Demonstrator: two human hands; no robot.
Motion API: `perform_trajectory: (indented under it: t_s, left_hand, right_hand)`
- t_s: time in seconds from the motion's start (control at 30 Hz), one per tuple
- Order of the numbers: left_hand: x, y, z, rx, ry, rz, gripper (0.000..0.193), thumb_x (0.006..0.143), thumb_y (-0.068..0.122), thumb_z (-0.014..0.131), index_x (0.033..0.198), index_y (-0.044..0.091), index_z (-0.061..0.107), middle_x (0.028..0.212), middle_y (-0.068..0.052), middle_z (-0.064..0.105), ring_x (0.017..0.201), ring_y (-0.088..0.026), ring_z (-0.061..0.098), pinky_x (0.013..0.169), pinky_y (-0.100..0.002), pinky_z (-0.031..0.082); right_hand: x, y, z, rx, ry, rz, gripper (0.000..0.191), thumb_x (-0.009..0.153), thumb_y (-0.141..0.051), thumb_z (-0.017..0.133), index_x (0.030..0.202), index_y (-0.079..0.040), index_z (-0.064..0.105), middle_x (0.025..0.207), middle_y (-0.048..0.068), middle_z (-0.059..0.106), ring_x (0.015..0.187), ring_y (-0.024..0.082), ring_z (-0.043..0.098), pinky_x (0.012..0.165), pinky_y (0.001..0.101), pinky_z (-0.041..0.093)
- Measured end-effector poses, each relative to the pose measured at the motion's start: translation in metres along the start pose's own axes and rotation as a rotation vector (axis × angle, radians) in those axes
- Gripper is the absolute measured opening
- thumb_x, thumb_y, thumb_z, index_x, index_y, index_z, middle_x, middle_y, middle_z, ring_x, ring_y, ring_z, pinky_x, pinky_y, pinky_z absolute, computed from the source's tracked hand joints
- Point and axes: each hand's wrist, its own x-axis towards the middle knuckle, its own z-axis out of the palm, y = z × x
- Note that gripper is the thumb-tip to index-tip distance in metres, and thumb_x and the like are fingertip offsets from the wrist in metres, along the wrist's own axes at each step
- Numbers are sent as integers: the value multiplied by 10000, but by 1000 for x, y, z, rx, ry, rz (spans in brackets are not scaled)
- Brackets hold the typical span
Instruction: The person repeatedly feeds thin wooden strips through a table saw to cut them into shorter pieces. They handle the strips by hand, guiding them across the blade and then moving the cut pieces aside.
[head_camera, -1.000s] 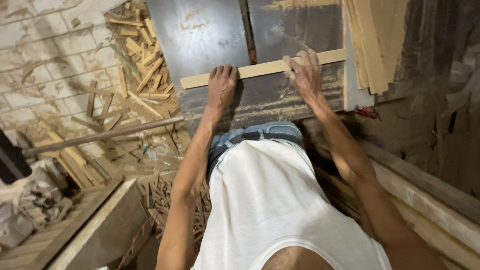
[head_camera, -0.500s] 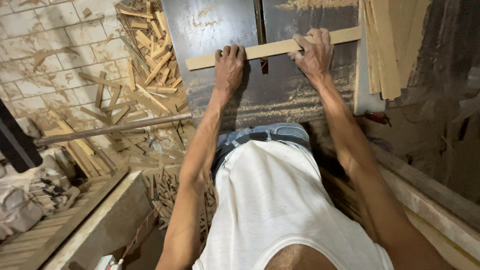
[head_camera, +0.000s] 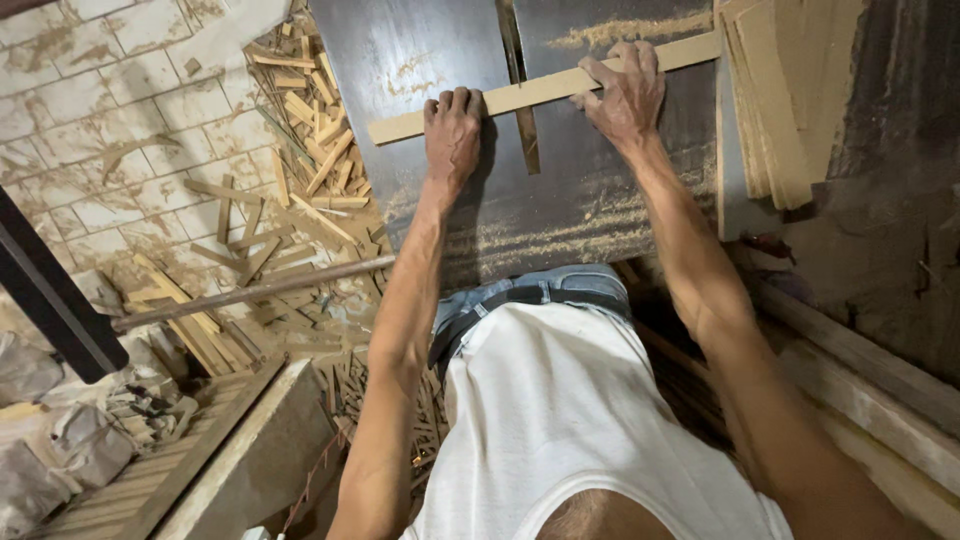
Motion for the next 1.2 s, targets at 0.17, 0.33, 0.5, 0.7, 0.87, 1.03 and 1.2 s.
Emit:
perform_trajectory:
  t_s: [0.17, 0.33, 0.5, 0.7, 0.87, 1.03, 1.2]
  left_hand:
    - [17, -9, 3, -29, 9, -45, 307, 841, 39, 578, 1140, 39, 644, 1064, -119, 627, 1042, -332, 593, 880, -484, 448]
    - [5, -9, 3, -45, -14, -70, 287, 857, 61, 573, 1134, 31, 643, 1074, -143, 630, 1020, -339, 594, 847, -482, 447]
    - [-64, -5, 8, -38, 73, -100, 287, 871, 87, 574, 1150, 42, 624, 1123, -155, 643, 1071, -350, 596, 900, -482, 466]
    - [-140, -3, 12, -36, 31, -140, 402, 852, 70, 588, 1247, 7, 621, 1113, -160, 637, 1033, -371, 590, 847, -481, 475]
    - [-172, -1, 13, -29, 30, -264, 317, 904, 114, 618, 1208, 26, 639, 1073, -157, 640, 986, -385, 609, 757, -504, 474]
    - [-234, -5, -5, -76, 193, -512, 353, 943, 196, 708, 1245, 15, 686, 1055, -221, 660, 912, -391, 643, 728, -493, 513]
    - [-337, -13, -36, 66, 363, -821, 387, 943, 228, 762, 1264, 20, 698, 1159, -210, 702, 1067, -405, 665, 939, -477, 536]
  right_hand:
    - [16, -1, 8, -3, 33, 56, 533, 758, -437, 956, 1243, -293, 789, 1209, 112, 630, 1171, 365, 511, 906, 548, 488]
    - [8, -2, 11, -168, 131, 19, 538, 667, -508, 933, 1154, -347, 771, 1266, 231, 633, 1154, 426, 551, 887, 550, 505]
    - [-60, -1, 17, -56, -102, 90, 199, 1001, -195, 793, 1185, -249, 741, 992, 68, 633, 961, 265, 579, 745, 452, 548]
    - [-120, 2, 7, -71, -176, 92, 206, 987, -142, 672, 1155, -24, 652, 826, 83, 636, 525, 147, 548, 324, 304, 437]
    - [-104, 84, -64, -262, -13, 192, 310, 994, -361, 757, 1119, -101, 642, 809, 33, 673, 532, 104, 551, 401, 308, 477]
    - [-89, 172, -114, -227, -91, 443, 373, 895, -316, 836, 1210, -167, 703, 955, 49, 729, 805, 242, 676, 655, 489, 552]
    - [-87, 178, -94, -156, -287, 463, 898, 705, -457, 970, 1417, -79, 574, 1295, 249, 624, 1134, 433, 596, 848, 599, 485]
